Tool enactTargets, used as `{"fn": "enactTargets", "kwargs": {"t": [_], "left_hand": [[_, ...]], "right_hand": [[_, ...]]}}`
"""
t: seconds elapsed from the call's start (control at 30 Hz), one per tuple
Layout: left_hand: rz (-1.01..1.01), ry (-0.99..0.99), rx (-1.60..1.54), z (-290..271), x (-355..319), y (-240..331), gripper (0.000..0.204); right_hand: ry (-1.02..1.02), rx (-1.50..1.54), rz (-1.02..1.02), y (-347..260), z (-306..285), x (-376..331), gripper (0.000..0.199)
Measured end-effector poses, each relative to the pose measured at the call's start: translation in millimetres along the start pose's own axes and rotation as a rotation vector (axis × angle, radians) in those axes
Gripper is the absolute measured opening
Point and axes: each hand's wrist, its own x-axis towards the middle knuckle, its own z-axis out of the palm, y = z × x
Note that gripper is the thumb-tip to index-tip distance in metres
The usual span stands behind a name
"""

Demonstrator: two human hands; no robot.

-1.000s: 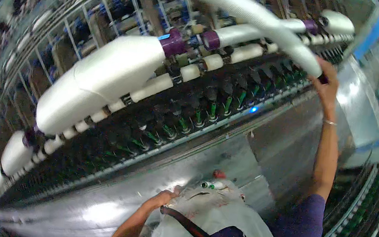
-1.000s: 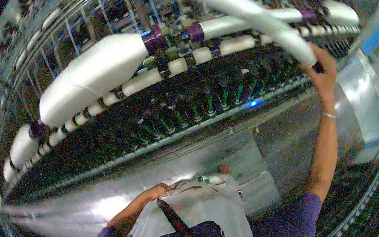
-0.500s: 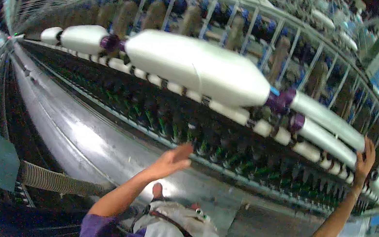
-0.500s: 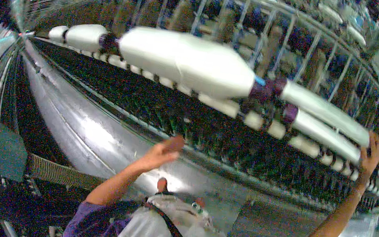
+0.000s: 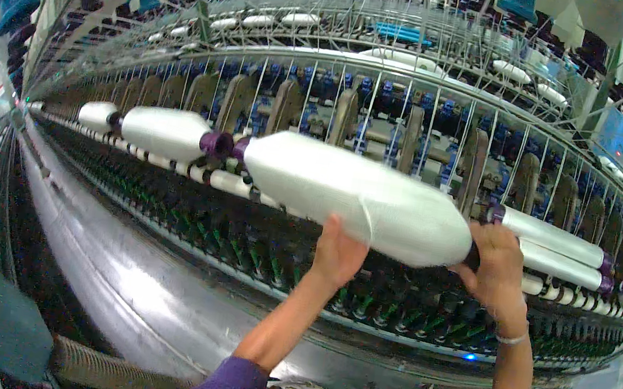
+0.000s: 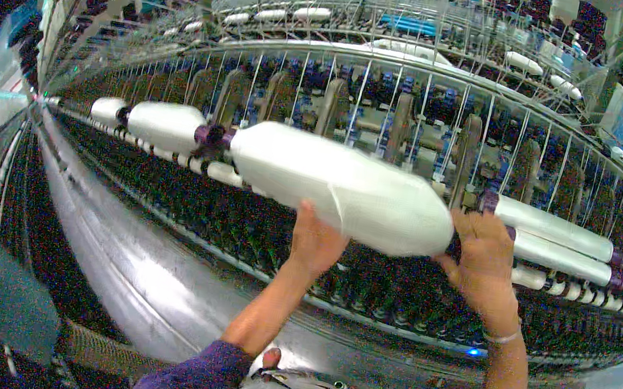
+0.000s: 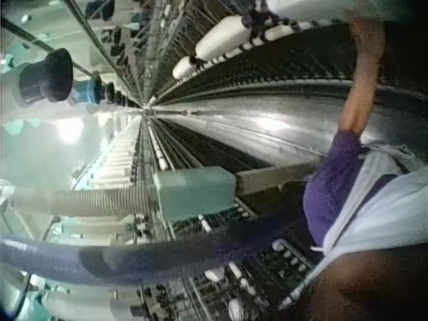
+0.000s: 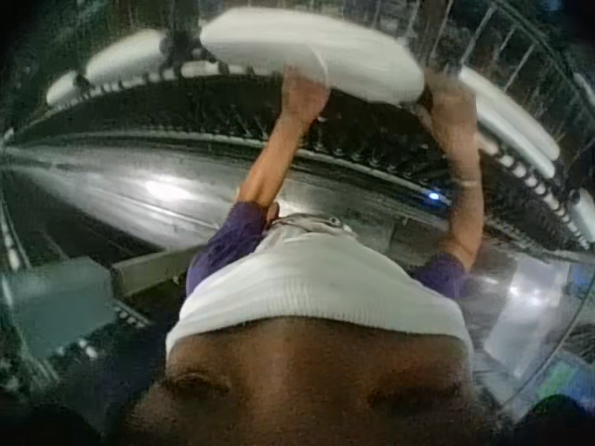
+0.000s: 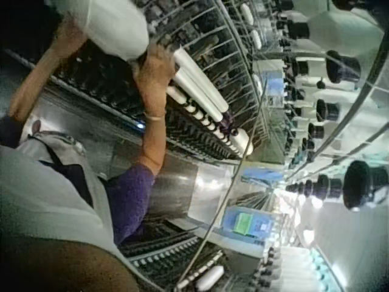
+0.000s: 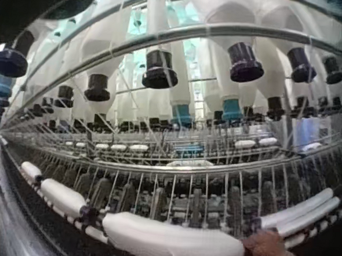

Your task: The person repairs a textile spinning machine by replacing empty bobbins with full ones and threading the yarn through the machine's guides. They use a green tool to assist with threading and secure the yarn to the bobbin.

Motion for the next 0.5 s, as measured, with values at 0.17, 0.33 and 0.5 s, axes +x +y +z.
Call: {"fn": "enactTargets", "kwargs": {"t": [0.17, 0.33, 0.5], "left_hand": [[-0.266, -0.009, 0.415, -7, -35, 88, 0.088], [-0.181, -0.282, 1.269, 36, 12, 219, 0.070], [1.058, -0.677, 2.027, 124, 92, 303, 0.055]], "right_hand": [[-0.144, 0.232, 0.352, -91, 71, -44, 0.069], [0.123, 1.066, 0.503, -210, 186, -46, 0.082], [0.084, 1.158, 0.588, -249, 197, -16, 0.084]]}}
